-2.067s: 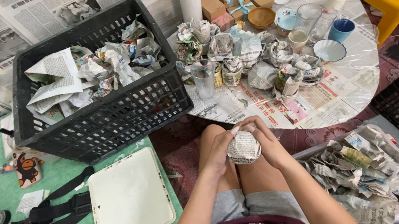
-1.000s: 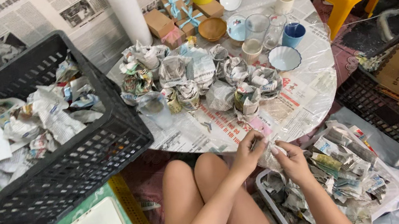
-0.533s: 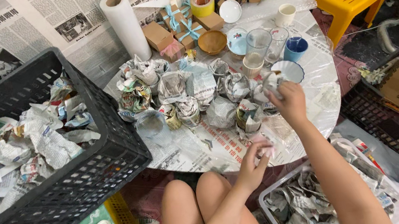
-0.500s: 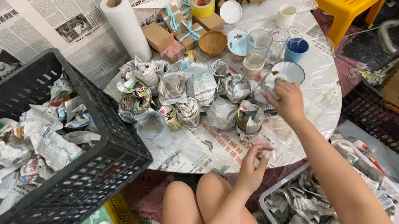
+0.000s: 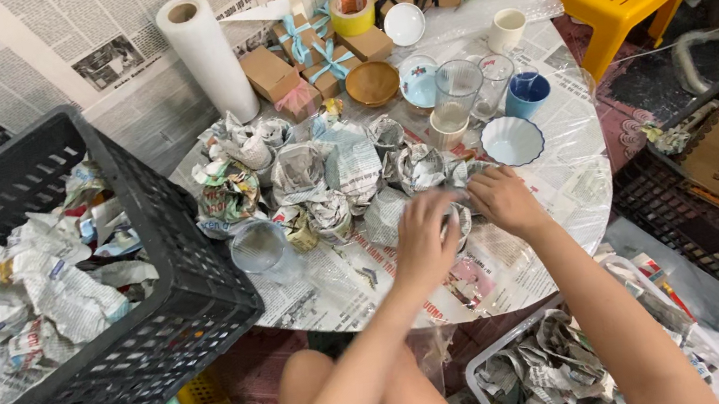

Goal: The person sits on the floor and wraps small ceramic bowls and cups with newspaper. They fold the paper around each item and place the wrapped objects into a plastic bin. The workspace includes a table with more ceramics and a crate of newspaper.

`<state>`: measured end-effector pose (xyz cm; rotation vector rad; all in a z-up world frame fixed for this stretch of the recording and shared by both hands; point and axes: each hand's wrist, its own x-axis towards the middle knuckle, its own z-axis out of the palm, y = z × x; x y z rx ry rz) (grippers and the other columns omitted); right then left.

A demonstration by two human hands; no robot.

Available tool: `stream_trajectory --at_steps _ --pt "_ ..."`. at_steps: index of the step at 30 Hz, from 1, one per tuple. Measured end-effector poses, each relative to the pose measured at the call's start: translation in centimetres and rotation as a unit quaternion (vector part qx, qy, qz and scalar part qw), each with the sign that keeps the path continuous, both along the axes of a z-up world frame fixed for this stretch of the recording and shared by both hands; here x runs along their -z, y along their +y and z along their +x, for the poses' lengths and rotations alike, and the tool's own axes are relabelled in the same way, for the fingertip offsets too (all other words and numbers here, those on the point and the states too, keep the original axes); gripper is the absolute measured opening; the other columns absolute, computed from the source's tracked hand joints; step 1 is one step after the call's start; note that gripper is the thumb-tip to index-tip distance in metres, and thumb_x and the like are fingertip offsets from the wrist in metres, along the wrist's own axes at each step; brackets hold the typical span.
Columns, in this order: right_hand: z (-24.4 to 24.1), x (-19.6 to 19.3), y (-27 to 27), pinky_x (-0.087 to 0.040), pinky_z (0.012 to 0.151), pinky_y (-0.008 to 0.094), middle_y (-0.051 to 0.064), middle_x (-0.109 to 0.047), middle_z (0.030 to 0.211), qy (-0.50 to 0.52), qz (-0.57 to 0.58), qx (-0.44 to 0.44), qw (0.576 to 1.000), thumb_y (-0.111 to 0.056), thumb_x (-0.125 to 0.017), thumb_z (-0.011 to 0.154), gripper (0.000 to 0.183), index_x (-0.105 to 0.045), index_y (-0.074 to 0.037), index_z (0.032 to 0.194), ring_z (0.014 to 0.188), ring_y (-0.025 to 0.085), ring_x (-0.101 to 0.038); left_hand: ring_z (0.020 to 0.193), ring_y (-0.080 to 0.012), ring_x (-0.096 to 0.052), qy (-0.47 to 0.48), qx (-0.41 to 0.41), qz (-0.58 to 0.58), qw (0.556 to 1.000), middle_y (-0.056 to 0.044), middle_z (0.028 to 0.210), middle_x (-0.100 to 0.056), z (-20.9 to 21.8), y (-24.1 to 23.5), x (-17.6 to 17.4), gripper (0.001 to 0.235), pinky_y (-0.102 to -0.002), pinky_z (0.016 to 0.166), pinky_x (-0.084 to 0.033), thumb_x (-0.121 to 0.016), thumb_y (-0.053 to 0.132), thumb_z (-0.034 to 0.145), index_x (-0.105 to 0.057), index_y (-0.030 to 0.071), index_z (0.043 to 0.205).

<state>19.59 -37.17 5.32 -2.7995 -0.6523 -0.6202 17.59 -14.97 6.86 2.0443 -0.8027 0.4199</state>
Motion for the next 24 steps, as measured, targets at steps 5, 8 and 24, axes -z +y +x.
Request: stream_trajectory --at_steps 5,8,24 --pt "0.3 -0.1 0.5 -0.042 0.085 0.042 0.006 -0.064 0.093 -0.009 -0.003 -0.049 0.999 -0.024 -0.065 0.091 0.018 -0.063 -0.006 0.09 0.093 0.028 -0.059 0.126 -0.0241 -0.057 -0.168 -0.06 0.166 0.97 -0.01 0.128 -0.067 9.3 -5.2 1.5 0.042 -0.055 0.111 -0.036 -0.062 0.017 0.087 -0.063 0.004 0.127" --pt "0.3 -0.2 0.6 -0.042 0.086 0.043 0.006 -0.062 0.089 0.032 -0.025 0.002 0.999 -0.026 -0.066 0.093 0.02 -0.064 -0.007 0.087 0.093 0.028 -0.057 0.13 -0.0203 -0.06 -0.007 0.038 0.349 0.936 -0.006 0.122 -0.073 11.6 -7.1 3.0 0.023 -0.044 0.122 -0.04 -0.057 0.02 0.103 -0.073 0.014 0.119" --pt "0.1 -2.3 0.4 -0.045 0.097 0.046 0.017 -0.064 0.102 0.17 0.115 -0.006 0.979 -0.013 -0.059 0.093 0.016 -0.06 -0.001 0.105 0.106 0.035 -0.058 0.135 -0.0166 -0.052 -0.149 0.002 0.325 0.934 -0.002 0.141 -0.065 9.6 -5.3 5.6 0.044 -0.055 0.111 -0.035 -0.049 0.03 0.099 -0.069 0.007 0.131"
